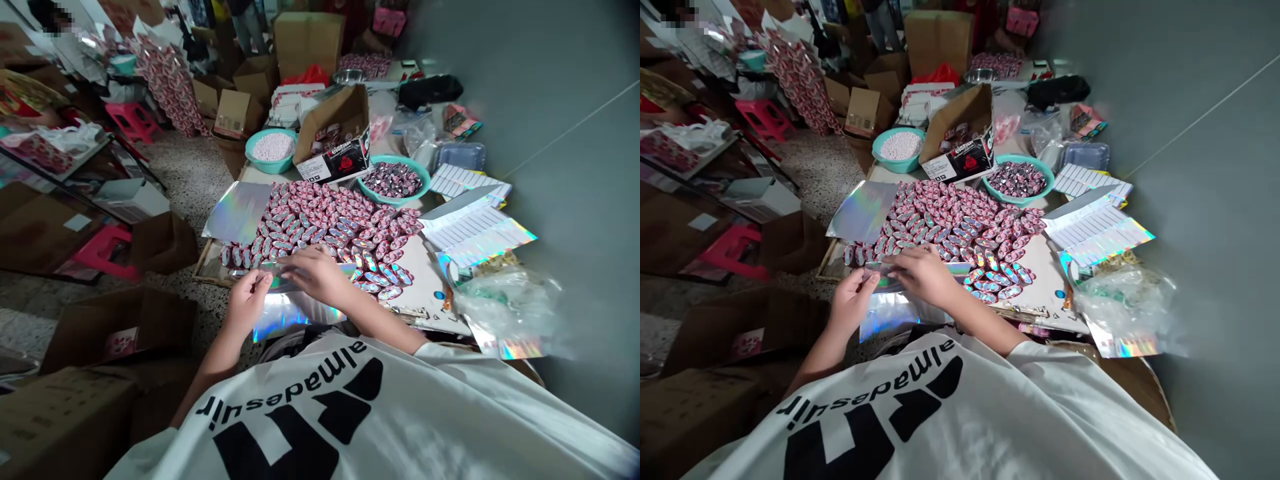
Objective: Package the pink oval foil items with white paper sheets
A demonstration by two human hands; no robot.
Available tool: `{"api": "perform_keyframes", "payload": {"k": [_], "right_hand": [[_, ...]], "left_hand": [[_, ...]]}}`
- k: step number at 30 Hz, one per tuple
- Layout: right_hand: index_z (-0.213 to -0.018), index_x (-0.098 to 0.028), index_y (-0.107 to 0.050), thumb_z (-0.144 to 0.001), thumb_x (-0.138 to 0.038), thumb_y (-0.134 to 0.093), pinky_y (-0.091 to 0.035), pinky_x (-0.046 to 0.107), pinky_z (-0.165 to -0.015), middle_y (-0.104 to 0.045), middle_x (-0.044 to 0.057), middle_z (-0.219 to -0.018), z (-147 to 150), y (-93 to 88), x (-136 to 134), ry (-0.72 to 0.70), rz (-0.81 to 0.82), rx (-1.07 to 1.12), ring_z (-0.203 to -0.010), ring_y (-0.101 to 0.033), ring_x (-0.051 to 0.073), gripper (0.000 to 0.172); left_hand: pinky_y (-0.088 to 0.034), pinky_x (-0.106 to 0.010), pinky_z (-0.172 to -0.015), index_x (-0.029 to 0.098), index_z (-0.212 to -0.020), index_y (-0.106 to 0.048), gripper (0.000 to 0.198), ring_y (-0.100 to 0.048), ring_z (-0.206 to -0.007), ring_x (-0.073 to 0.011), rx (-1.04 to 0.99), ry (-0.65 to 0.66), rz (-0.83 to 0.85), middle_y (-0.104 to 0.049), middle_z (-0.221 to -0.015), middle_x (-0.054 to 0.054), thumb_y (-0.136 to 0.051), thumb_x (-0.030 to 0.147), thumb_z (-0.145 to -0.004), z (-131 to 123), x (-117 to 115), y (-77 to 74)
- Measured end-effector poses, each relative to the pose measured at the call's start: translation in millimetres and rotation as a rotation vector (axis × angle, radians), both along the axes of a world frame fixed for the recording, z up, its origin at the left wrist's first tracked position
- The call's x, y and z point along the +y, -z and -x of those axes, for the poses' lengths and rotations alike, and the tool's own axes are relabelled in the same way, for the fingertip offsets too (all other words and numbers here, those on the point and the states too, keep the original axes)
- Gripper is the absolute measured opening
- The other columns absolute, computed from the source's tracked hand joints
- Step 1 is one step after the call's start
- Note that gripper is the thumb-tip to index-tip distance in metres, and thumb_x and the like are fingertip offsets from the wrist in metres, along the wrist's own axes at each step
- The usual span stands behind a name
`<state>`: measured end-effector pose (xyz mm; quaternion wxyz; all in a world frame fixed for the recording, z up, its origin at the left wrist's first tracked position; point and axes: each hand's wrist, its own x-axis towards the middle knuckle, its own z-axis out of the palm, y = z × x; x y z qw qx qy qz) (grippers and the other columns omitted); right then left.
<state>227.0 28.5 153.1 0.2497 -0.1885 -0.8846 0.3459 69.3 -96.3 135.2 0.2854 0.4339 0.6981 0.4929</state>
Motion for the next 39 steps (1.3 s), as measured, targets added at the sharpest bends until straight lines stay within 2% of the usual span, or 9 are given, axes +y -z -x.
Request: {"api": "perform_keyframes", "payload": {"k": [4, 10, 13, 15, 19, 23, 32, 36, 39], "right_hand": [[-0.121, -0.028, -0.067, -0.097, -0.029, -0.053, -0.035, 0.038, -0.091, -0.071, 0.005, -0.104, 14.3, 10.9, -0.2, 0.043, -0.046, 0.051, -0.1, -0.061, 0.02, 0.028], [-0.112, -0.028, -0.072, -0.095, -0.029, -0.055, -0.04, 0.041, -0.091, -0.068, 0.009, -0.111, 29.5, 25.4, 0.5, 0.066, -0.117, 0.138, -0.105, -0.059, 0.024, 0.024], [-0.111, -0.026, -0.072, -0.094, -0.027, -0.054, -0.043, 0.041, -0.087, -0.069, 0.009, -0.106, 40.8, 29.8, 1.9, 0.06, -0.138, 0.16, -0.1, -0.06, 0.024, 0.025], [-0.119, -0.025, -0.068, -0.094, -0.024, -0.052, -0.046, 0.04, -0.084, -0.068, 0.01, -0.104, 50.8, 32.9, 5.3, 0.07, -0.121, 0.146, -0.097, -0.061, 0.024, 0.029], [-0.118, -0.026, -0.069, -0.093, -0.021, -0.05, -0.05, 0.038, -0.076, -0.066, 0.01, -0.096, 70.9, 34.8, 14.9, 0.044, -0.14, 0.128, -0.088, -0.062, 0.024, 0.031], [-0.109, -0.025, -0.072, -0.094, -0.024, -0.05, -0.053, 0.04, -0.075, -0.066, 0.011, -0.095, 89.7, 32.5, 22.7, 0.082, -0.165, 0.161, -0.087, -0.063, 0.024, 0.027], [-0.103, -0.026, -0.074, -0.093, -0.021, -0.049, -0.056, 0.043, -0.078, -0.07, 0.012, -0.101, 130.9, 32.7, 40.3, 0.164, -0.218, 0.134, -0.091, -0.066, 0.027, 0.028], [-0.109, -0.024, -0.071, -0.094, -0.026, -0.048, -0.054, 0.042, -0.084, -0.069, 0.013, -0.106, 150.1, 30.6, 49.8, 0.228, -0.127, 0.077, -0.096, -0.065, 0.027, 0.028], [-0.118, -0.021, -0.067, -0.095, -0.028, -0.046, -0.051, 0.037, -0.088, -0.067, 0.012, -0.109, 163.7, 25.2, 60.7, 0.221, -0.022, -0.025, -0.1, -0.064, 0.024, 0.032]], "left_hand": [[-0.044, -0.021, -0.066, 0.017, -0.077, -0.059, 0.032, -0.053, -0.069, -0.0117, -0.134, -0.102, -0.009, -0.056, -0.068, 0.003, -0.059, 0.047, -0.087, -9.9, 0.6, 6.0], [-0.049, -0.025, -0.073, 0.017, -0.097, -0.068, 0.035, -0.06, -0.076, -0.014, -0.495, -0.245, -0.025, -0.069, -0.085, -0.001, -0.068, 0.048, -0.081, -12.1, 1.5, 19.1], [-0.051, -0.029, -0.077, 0.016, -0.102, -0.07, 0.041, -0.063, -0.084, -0.0183, -0.554, -0.246, -0.012, -0.072, -0.094, -0.005, -0.07, 0.05, -0.079, -3.3, 1.8, 24.1], [-0.05, -0.031, -0.083, 0.016, -0.106, -0.071, 0.045, -0.064, -0.09, -0.0208, -0.547, -0.236, -0.012, -0.073, -0.1, -0.007, -0.07, 0.051, -0.078, 5.5, 4.6, 28.7], [-0.049, -0.032, -0.083, 0.016, -0.102, -0.074, 0.049, -0.064, -0.089, -0.0223, -0.546, -0.237, -0.031, -0.073, -0.096, -0.008, -0.073, 0.055, -0.074, 23.8, 15.1, 38.6], [-0.049, -0.034, -0.087, 0.017, -0.1, -0.075, 0.053, -0.065, -0.09, -0.0238, -0.671, -0.287, -0.069, -0.072, -0.094, -0.009, -0.08, 0.057, -0.065, 39.9, 28.6, 43.2], [-0.051, -0.036, -0.083, 0.024, -0.093, -0.076, 0.047, -0.065, -0.085, -0.0251, -0.755, -0.163, -0.089, -0.069, -0.084, -0.006, -0.081, 0.058, -0.061, 86.7, 60.2, 40.6], [-0.048, -0.033, -0.084, 0.02, -0.093, -0.074, 0.042, -0.062, -0.085, -0.0222, -0.753, -0.085, -0.121, -0.068, -0.086, -0.005, -0.076, 0.055, -0.068, 108.1, 71.7, 42.3], [-0.045, -0.028, -0.08, 0.015, -0.084, -0.07, 0.04, -0.055, -0.08, -0.0174, -0.679, -0.002, -0.141, -0.063, -0.079, -0.002, -0.072, 0.054, -0.073, 123.2, 79.9, 43.5]]}}
